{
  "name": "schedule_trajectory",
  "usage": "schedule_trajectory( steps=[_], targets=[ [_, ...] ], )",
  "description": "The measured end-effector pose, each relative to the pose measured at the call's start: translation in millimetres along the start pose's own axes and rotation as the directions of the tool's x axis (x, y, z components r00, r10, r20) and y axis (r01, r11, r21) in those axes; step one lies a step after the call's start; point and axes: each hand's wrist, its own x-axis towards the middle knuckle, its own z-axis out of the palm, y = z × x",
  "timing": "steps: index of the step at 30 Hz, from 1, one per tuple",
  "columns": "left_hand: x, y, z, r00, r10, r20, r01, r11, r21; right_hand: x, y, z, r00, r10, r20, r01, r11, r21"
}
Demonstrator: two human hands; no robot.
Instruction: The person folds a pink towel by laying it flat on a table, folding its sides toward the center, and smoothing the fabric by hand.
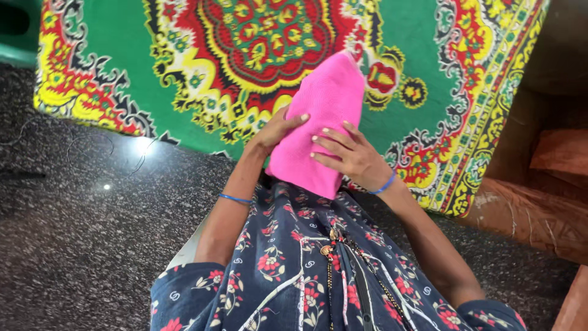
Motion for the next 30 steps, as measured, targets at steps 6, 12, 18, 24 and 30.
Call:
schedule_trajectory(
  steps=[6, 12, 18, 24, 30],
  targets=[
    [-53.6, -9.5, -30.6, 0.994, 0.078, -0.082, -0.086, 0.991, -0.103, 28.0, -28.0, -11.4, 0.951, 0.241, 0.193, -0.281, 0.935, 0.217],
    [-73.9, -21.3, -17.7, 0.895, 0.410, -0.178, -0.210, 0.738, 0.641, 80.0, -41.5, 74.1, 0.680, 0.730, -0.062, -0.417, 0.455, 0.786],
    [-120.0, 5.0, -7.0, 0.868, 0.490, -0.079, -0.097, 0.322, 0.942, 101.9, -34.9, 179.6, 0.504, 0.864, -0.022, -0.159, 0.117, 0.980],
    [-147.9, -7.5, -49.5, 0.801, 0.587, -0.117, -0.220, 0.471, 0.854, 105.8, -20.0, 149.2, 0.233, 0.968, -0.099, -0.226, 0.152, 0.962],
    [-172.1, -11.4, -87.3, 0.720, 0.588, -0.369, -0.121, 0.629, 0.768, 169.0, -25.5, 69.0, 0.612, 0.675, -0.413, -0.651, 0.726, 0.222]
  ],
)
